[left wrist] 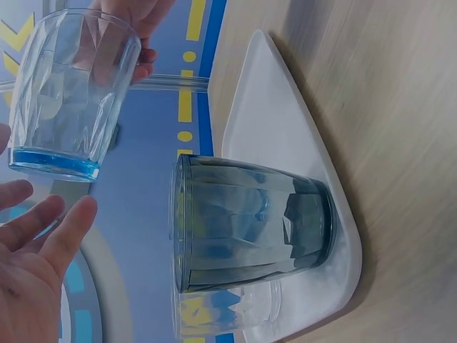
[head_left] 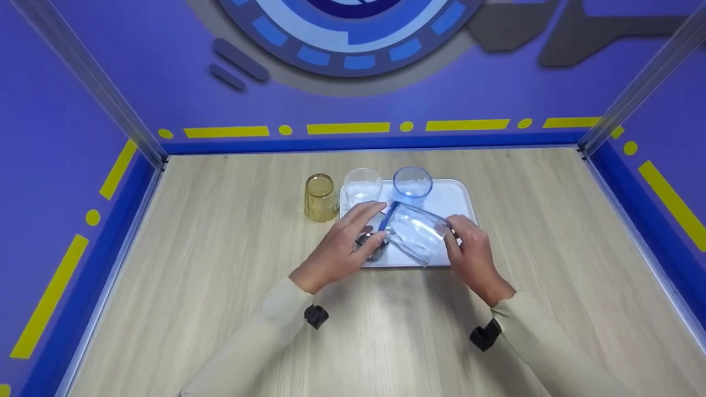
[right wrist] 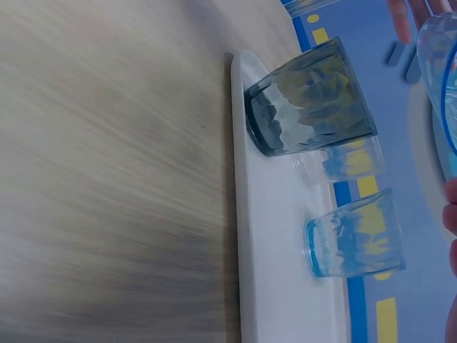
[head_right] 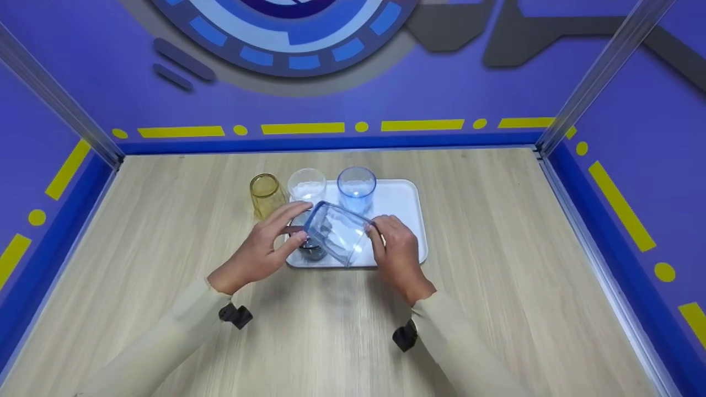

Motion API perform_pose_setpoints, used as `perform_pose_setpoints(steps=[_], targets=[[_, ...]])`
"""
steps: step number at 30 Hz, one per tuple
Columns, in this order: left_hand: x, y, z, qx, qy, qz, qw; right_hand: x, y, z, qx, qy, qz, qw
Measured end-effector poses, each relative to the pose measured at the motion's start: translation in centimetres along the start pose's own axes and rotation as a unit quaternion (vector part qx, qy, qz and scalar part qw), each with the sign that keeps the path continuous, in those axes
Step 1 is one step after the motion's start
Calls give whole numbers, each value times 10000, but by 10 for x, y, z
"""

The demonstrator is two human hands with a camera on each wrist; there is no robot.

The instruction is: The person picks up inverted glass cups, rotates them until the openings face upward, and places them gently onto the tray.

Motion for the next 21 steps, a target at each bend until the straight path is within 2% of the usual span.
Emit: perform_pose_setpoints(steps=[4,10,15,21], targets=[[2,0,-2,25,51,77,10000,1,0,1,-156,58,30,9999],[7,1,-4,112,15,250,9996,5,-1,0,72,-33,292,9995],[12,3,-6,215,-238,385,9987,6,0,2,184,-97,456,9987],[18,4,-8,264,-529,621,9963,9,2,8,30,-71,546,9985]])
Point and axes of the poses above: each hand's wrist, its own y-axis away from the middle knuckle, its own x-axis out of the back of the hand, z = x × y, the point moved 7 cm from there along -y, towards the middle knuckle, and after that the axes turned 5 degrees about -z, right-handed, at the moved point
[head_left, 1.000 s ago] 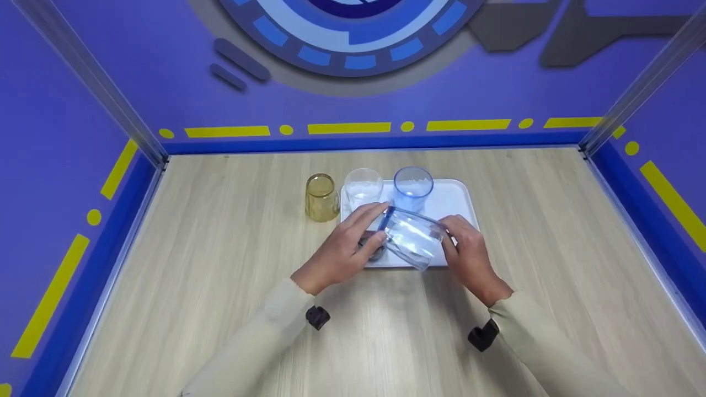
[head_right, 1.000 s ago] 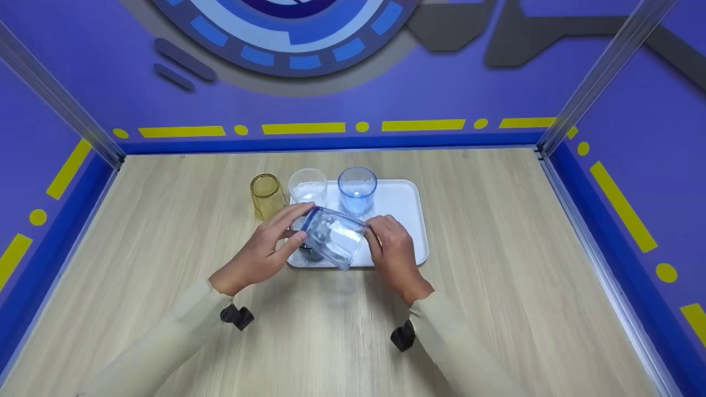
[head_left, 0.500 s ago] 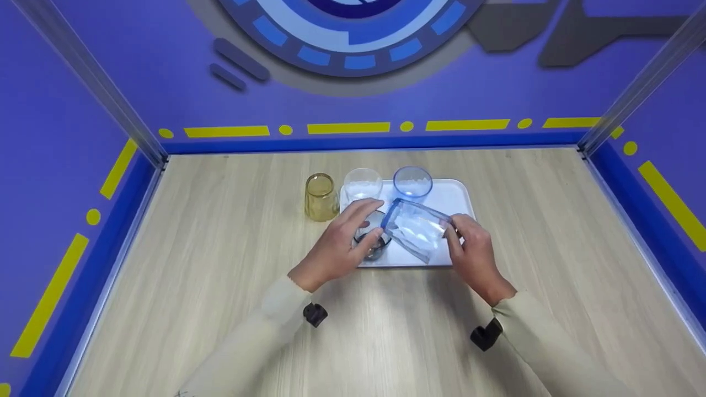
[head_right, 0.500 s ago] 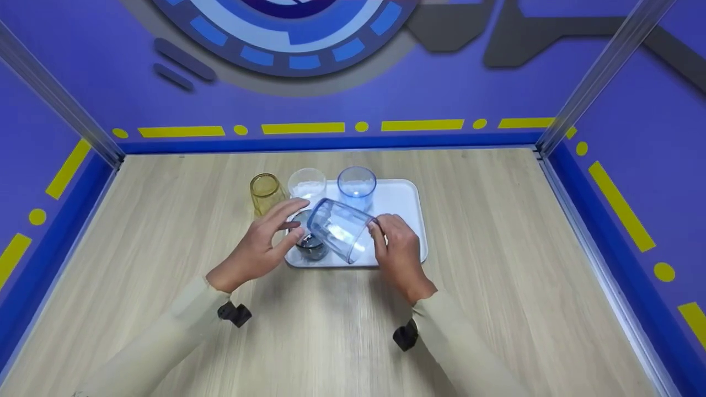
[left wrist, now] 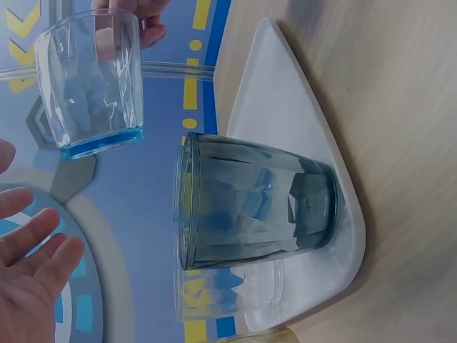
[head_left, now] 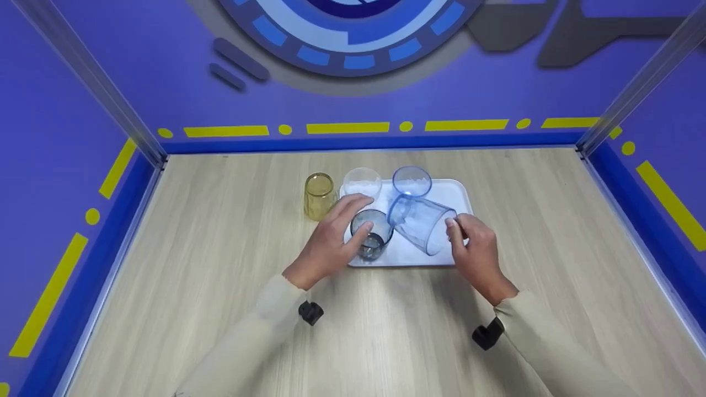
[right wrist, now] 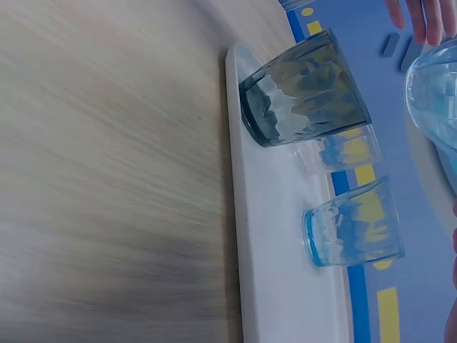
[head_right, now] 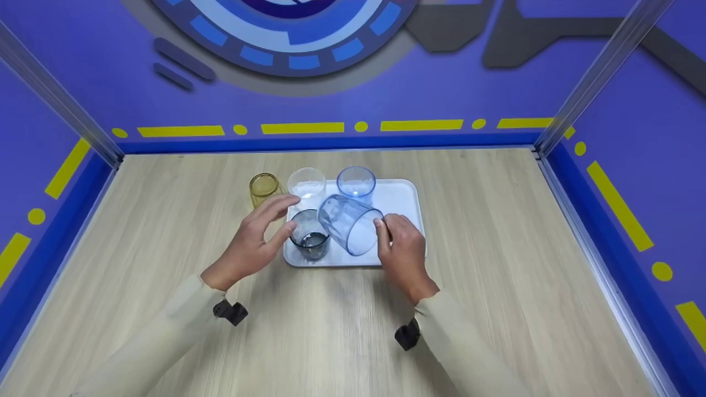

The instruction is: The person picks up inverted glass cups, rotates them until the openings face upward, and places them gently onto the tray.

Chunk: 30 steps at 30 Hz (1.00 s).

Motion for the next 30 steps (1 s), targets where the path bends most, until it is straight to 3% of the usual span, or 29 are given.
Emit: perform_pose_setpoints(steps=[9,19,30], targets=[[5,-1,-10,268,-56,201,9994,2,1,4,-138,143,129,9997],[12,-1,-12,170,-138,449,9988,4,2,8,-309,305,224,9988],[17,-1,-22,490,-177,488,9974,3,3,10,-324,457,234,9982]])
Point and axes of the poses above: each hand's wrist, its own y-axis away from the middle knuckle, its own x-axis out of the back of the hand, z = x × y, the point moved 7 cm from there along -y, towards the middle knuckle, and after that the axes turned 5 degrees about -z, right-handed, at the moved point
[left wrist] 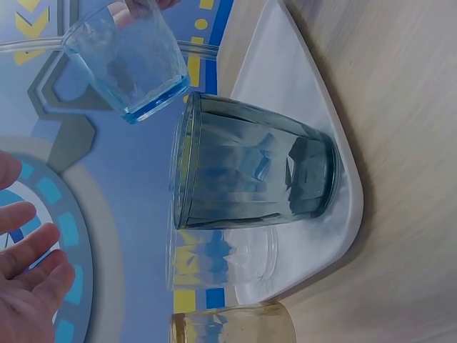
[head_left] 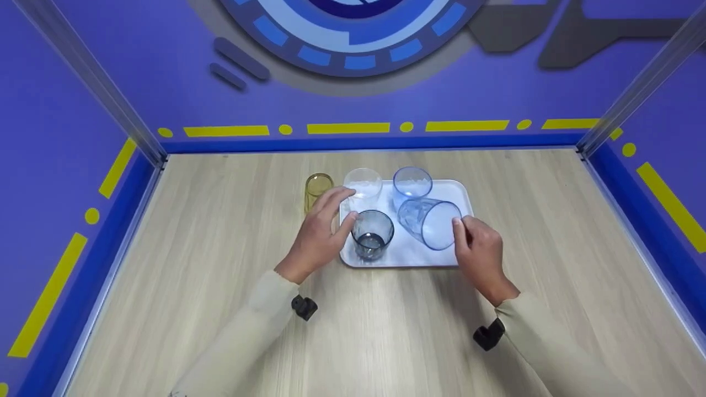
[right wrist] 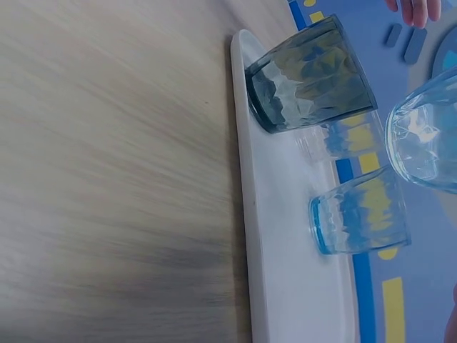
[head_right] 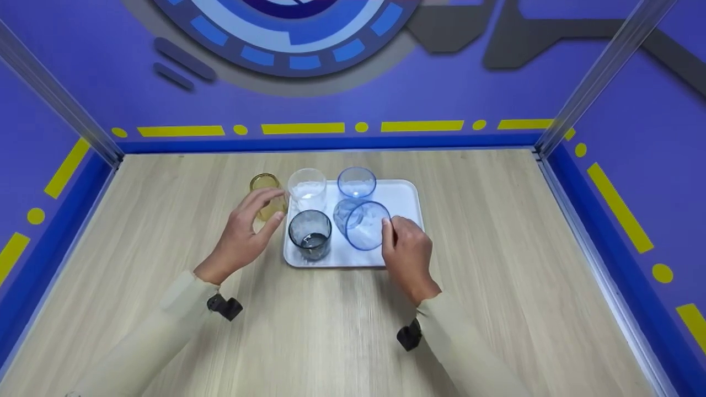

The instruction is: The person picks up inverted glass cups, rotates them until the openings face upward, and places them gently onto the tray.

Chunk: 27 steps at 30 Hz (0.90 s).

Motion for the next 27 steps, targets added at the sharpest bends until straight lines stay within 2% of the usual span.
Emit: perform_pose_setpoints(steps=[5,8,27], targets=[[0,0,-5,261,9,-163,9995,-1,1,0,80,60,31,9999],[1,0,-7,289,-7,-174,9994,-1,1,0,94,80,34,9999],[11,-5,-14,109,-209,326,9992,-7,5,4,49,129,-106,9998]])
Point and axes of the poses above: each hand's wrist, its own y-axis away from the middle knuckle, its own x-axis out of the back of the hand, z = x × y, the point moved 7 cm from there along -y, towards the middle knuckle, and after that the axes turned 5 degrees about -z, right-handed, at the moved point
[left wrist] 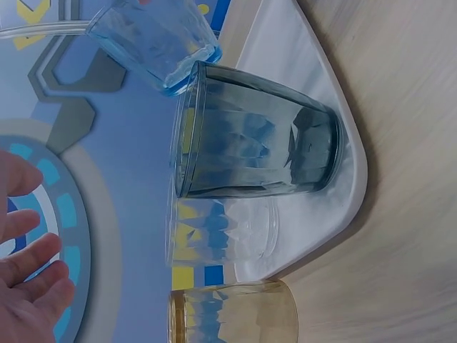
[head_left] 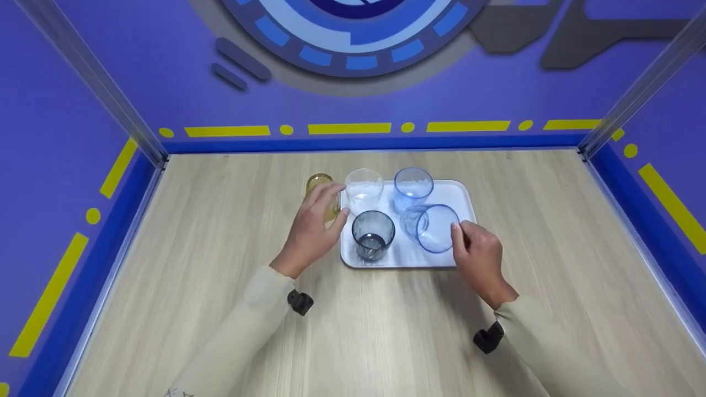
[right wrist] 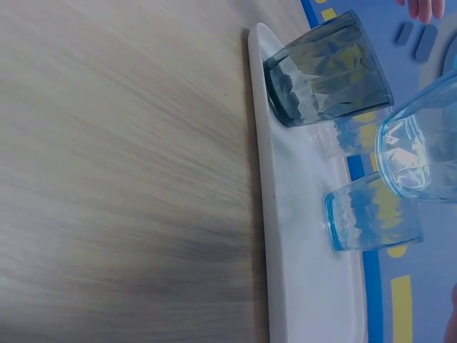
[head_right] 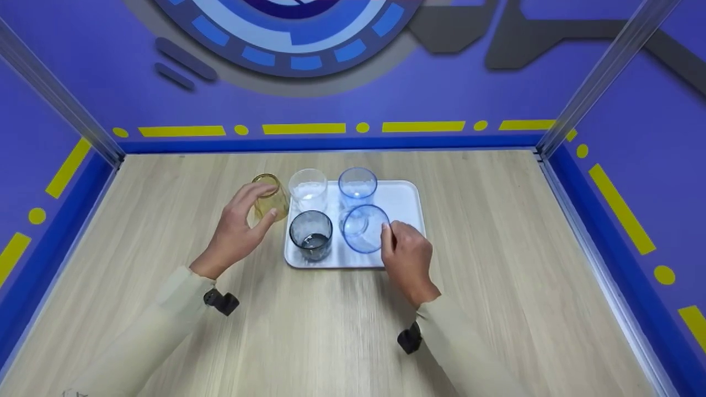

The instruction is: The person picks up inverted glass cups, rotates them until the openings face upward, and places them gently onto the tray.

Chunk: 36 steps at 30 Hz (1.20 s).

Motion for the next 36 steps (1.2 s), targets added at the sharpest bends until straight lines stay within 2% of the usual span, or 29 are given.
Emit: perform_pose_setpoints(steps=[14,22,36], targets=[[2,-4,-11,129,-222,53,9997,-5,1,1,-285,56,-304,9991],[2,-8,-14,44,-363,125,9993,-9,2,3,-323,163,-398,9985],[0,-10,-29,416,-423,-85,9982,-15,3,6,-498,110,-580,9970]])
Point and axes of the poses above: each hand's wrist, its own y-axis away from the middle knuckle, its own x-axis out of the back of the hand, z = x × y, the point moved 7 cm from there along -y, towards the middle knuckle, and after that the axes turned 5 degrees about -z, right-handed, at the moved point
